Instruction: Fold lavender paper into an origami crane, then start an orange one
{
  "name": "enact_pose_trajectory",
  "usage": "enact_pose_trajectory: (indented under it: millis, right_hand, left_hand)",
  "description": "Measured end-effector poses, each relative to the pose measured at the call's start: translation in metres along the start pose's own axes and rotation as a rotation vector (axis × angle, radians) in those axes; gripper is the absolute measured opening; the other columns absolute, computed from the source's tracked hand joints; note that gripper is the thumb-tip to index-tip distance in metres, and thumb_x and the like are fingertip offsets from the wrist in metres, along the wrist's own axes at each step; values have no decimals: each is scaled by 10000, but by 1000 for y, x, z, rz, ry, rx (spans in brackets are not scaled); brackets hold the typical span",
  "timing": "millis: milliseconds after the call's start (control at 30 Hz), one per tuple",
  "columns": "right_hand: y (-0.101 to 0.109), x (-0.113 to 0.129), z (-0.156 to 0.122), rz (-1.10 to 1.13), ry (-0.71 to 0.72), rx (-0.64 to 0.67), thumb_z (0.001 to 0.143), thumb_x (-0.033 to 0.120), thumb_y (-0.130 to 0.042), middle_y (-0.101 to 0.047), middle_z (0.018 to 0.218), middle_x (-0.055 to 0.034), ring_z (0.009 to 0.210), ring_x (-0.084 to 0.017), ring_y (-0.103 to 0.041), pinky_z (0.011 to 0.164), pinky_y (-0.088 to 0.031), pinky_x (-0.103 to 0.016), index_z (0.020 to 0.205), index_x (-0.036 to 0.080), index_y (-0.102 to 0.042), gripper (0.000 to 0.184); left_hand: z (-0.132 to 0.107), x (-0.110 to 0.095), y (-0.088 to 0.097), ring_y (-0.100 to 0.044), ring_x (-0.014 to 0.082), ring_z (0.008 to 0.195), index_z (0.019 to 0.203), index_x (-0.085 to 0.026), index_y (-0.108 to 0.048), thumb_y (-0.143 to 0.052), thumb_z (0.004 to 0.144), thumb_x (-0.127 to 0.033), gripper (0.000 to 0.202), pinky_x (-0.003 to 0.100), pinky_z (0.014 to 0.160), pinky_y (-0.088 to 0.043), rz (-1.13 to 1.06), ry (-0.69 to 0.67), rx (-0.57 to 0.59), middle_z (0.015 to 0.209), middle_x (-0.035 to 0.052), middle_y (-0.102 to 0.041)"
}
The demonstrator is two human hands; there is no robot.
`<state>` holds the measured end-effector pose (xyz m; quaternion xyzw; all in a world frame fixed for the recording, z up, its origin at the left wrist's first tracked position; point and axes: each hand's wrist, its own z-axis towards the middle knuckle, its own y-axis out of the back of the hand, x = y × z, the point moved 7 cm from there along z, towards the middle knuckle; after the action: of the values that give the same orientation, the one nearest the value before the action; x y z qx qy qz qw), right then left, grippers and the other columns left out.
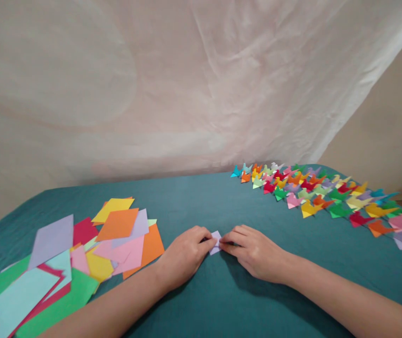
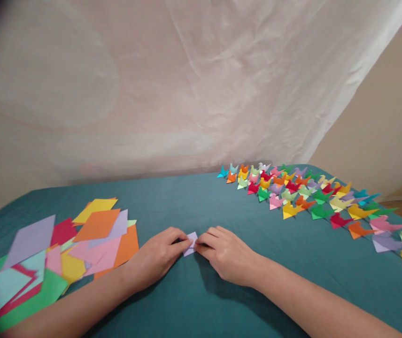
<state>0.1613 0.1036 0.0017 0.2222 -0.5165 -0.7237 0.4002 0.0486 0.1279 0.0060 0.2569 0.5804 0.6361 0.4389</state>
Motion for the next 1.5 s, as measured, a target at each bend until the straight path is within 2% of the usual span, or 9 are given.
enact_pose_trajectory:
  millis: [167,267,367,500,600,733,1500]
  right_hand:
    - [-1,0,-1,-5,8,-7,913,162,-450,-624,966,-98,836,-179,-523,727,-434,-329,1065,148,-616,226]
    - [-2,0,-1,-5,9,-17,914,174,-456,-626,946,-95,829,-177,-523,719,-431,-328,1023,152,-628,205]
    - [-2,-1,0,-4,8,-13,915,175,-458,-626,925,-88,814,-172,-522,708,-428,-321,999,152,-630,193]
    - [-1,0,1,9,13,-13,910,169,-467,-626,932,-88,825,-169,-525,713,-429,-315,1028,153,-621,195]
    - [-1,-1,0,14,9,-10,914,174,-458,-628,957,-91,829,-170,-529,719,-430,-318,1045,158,-619,208]
    - [-2,-1,0,25,10,1,907,168,-459,-629,985,-93,841,-175,-528,732,-433,-327,1041,159,-621,210]
    - [-3,-2,-1,50,-6,28,900,143,-448,-622,1034,-100,881,-189,-517,766,-437,-344,1094,153,-606,250]
  left_hand:
    - [-1,0,1,-570,185,885,1063,-154,-590,-377,943,-199,249,299,759,-471,82,10,-26,1007,82,-619]
    - [-6,-8,3,-551,220,1036,1150,-153,-554,-375,951,-212,275,355,858,-451,185,-32,-71,1175,115,-583]
    - [-12,-20,-1,-500,251,1140,1183,-146,-539,-396,943,-225,291,414,943,-393,275,-27,-55,1227,113,-566]
    - [-20,-30,-4,-445,279,1208,1248,-129,-505,-412,924,-391,427,458,1015,-313,334,67,4,1291,130,-522]
    - [-22,-34,-5,-403,286,1250,1291,-129,-472,-392,894,-521,563,468,1042,-279,344,80,48,1348,124,-467]
    - [-22,-33,-5,-348,283,1293,1317,-129,-446,-369,874,-585,640,470,1053,-268,341,91,75,1387,110,-417]
    - [-21,-29,-4,-359,283,1288,1324,-140,-442,-393,854,-602,660,460,1037,-287,292,109,113,1392,100,-405]
